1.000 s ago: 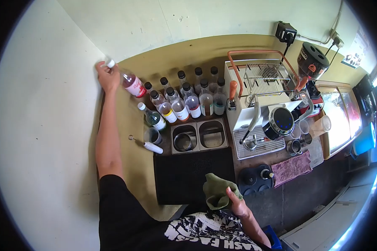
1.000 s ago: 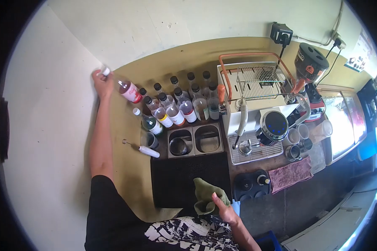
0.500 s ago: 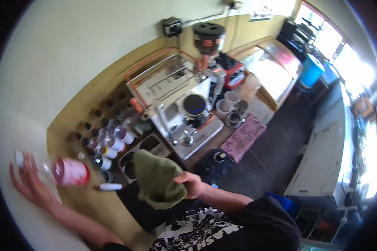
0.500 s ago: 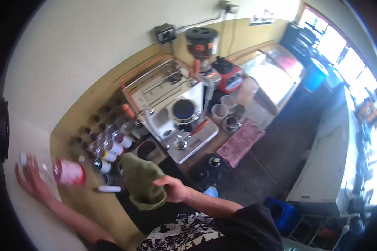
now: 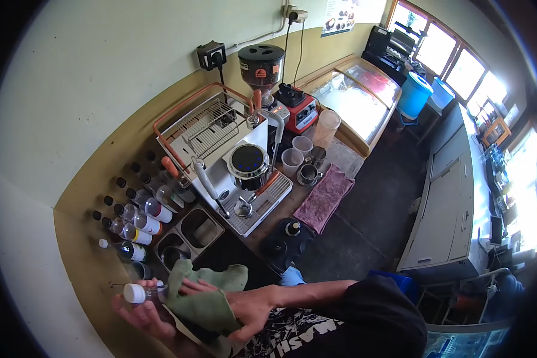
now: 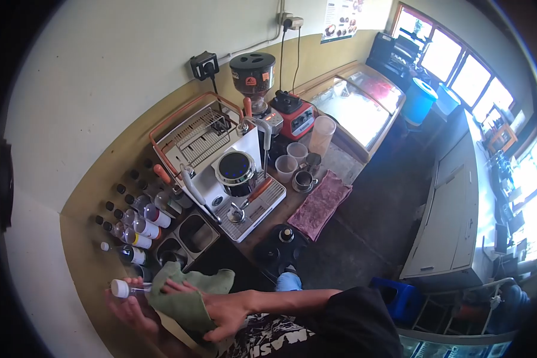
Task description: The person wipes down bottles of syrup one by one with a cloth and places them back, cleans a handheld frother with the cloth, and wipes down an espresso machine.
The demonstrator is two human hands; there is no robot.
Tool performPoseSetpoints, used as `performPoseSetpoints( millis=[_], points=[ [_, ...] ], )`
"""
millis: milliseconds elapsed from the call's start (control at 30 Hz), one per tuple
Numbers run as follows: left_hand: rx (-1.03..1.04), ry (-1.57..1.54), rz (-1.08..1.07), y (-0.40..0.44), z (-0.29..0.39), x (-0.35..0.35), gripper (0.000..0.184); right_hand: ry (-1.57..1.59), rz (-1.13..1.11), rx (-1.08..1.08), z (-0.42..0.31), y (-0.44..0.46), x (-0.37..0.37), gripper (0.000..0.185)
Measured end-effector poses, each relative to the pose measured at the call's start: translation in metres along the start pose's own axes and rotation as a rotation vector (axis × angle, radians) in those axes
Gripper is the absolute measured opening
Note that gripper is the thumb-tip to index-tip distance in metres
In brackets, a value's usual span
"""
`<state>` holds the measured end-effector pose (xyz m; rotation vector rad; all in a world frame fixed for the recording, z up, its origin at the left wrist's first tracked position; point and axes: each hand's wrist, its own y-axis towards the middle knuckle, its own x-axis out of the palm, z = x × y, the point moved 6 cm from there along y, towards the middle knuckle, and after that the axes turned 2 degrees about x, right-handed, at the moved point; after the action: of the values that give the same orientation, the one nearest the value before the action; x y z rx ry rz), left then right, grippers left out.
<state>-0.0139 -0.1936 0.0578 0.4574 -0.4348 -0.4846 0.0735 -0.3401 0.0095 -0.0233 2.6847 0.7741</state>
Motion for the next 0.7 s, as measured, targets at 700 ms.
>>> performPoseSetpoints(
  millis=[700],
  points=[
    [-0.013,0.129,0.103,-0.037,-0.015,0.009,0.041,0.260,0.354,0.626,0.024,-0.021,0.023,0.047]
  ],
)
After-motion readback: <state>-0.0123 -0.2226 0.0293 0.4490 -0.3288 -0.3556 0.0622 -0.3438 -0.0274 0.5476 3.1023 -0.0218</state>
